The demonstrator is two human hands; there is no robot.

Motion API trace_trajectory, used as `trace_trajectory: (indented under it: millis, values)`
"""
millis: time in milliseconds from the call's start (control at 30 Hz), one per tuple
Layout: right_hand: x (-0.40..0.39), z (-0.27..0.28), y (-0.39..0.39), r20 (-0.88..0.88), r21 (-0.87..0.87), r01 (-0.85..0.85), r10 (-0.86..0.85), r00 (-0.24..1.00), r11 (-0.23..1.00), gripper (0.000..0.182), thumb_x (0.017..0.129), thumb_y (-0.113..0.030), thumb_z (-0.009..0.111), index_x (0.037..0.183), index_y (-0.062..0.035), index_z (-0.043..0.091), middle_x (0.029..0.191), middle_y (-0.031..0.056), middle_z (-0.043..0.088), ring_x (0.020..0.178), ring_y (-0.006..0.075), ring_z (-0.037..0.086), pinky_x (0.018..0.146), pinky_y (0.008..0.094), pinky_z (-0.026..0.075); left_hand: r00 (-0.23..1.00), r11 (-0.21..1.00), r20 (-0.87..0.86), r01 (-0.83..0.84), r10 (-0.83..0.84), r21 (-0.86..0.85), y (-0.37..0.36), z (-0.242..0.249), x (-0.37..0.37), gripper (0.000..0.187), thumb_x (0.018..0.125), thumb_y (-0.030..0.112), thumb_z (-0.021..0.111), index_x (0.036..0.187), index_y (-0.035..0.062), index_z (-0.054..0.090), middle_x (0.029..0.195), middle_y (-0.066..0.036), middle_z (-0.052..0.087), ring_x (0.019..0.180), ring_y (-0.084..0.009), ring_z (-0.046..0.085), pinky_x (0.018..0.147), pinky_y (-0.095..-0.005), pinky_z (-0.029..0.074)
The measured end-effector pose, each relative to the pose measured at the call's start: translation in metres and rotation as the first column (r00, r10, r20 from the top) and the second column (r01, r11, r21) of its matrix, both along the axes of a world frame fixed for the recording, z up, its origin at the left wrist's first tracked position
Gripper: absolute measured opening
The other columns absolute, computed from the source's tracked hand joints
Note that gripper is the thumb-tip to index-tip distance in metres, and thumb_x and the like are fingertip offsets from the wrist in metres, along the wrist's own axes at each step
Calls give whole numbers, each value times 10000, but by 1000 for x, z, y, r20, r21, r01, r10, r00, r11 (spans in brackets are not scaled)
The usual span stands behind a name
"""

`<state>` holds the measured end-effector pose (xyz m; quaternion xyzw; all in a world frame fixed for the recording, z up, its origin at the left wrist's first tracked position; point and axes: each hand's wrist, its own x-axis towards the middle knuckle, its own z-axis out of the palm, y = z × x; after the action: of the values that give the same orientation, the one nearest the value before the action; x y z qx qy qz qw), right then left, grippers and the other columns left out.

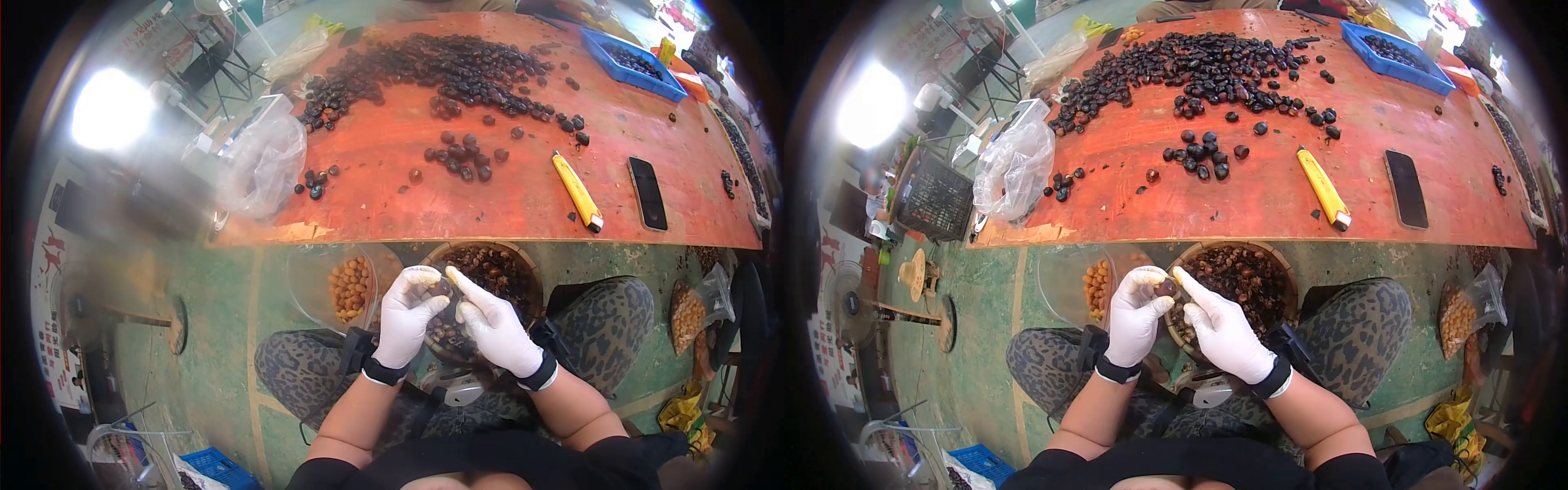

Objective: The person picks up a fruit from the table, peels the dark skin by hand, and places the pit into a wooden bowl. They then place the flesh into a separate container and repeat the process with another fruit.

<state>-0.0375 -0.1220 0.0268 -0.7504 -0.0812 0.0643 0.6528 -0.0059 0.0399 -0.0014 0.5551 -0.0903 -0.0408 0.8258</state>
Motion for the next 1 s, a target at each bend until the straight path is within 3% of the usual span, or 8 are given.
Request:
trace_trajectory:
  millis: [100,200,300,400,500,700,833,1000]
  values:
    - [1,11,-4,-50,-36,-92,90,995,995,536,893,3,509,1413,-75,405,1280,256,534,1184,332,555,956,325,442,1000,1000,3,0,0,-25,5,-5,3,313,754,-151,651,1007,24,597,1120,-41,541,989,-141,575,874,-269,481]
    - [2,14,-7,-56,-65,-132,129,990,989,554,896,-12,521,1430,-78,386,1119,183,640,971,221,649,857,279,475,1000,999,12,25,-24,-38,7,-4,4,322,755,-153,647,1024,20,610,1133,-49,545,1010,-154,579,881,-273,484]
    - [4,15,-12,-198,99,-184,201,959,978,551,933,-23,465,1465,-75,334,764,-65,447,678,30,402,647,179,393,997,999,53,53,-52,-11,12,-4,8,334,753,-160,642,1035,18,622,1142,-57,548,1022,-161,580,888,-275,485]
    - [2,10,-9,-259,309,-117,202,945,944,541,912,-2,503,1435,-89,394,832,7,496,701,26,346,656,160,385,995,997,71,78,-77,-15,14,-4,9,340,746,-167,644,1030,20,626,1139,-61,548,1019,-160,579,892,-277,483]
    - [0,2,-7,-315,304,-82,182,932,949,497,922,2,490,1410,-72,430,897,52,587,751,48,474,733,193,436,997,998,60,54,-53,-27,12,-5,8,341,732,-171,655,1007,29,623,1125,-58,542,1003,-153,574,886,-276,483]
    - [-7,-19,16,43,86,54,-58,997,995,491,947,-20,463,1429,-103,415,830,-62,492,680,17,395,635,164,391,996,1000,85,-22,24,-22,5,-11,6,342,717,-175,668,971,46,604,1102,-49,532,969,-136,564,863,-266,483]
    - [-5,-6,10,-142,130,17,1,990,991,472,920,-14,511,1386,-59,452,1254,176,593,1103,154,574,946,274,428,995,999,93,-30,31,-16,6,-12,6,341,720,-178,662,970,46,600,1102,-49,533,971,-135,565,863,-267,484]
    - [1,8,1,-276,147,-46,86,957,988,465,919,-12,517,1378,-62,464,1216,161,618,1058,134,585,928,264,439,999,999,23,-26,27,-31,7,-8,6,337,704,-160,684,946,59,602,1076,-47,548,957,-145,556,876,-284,465]
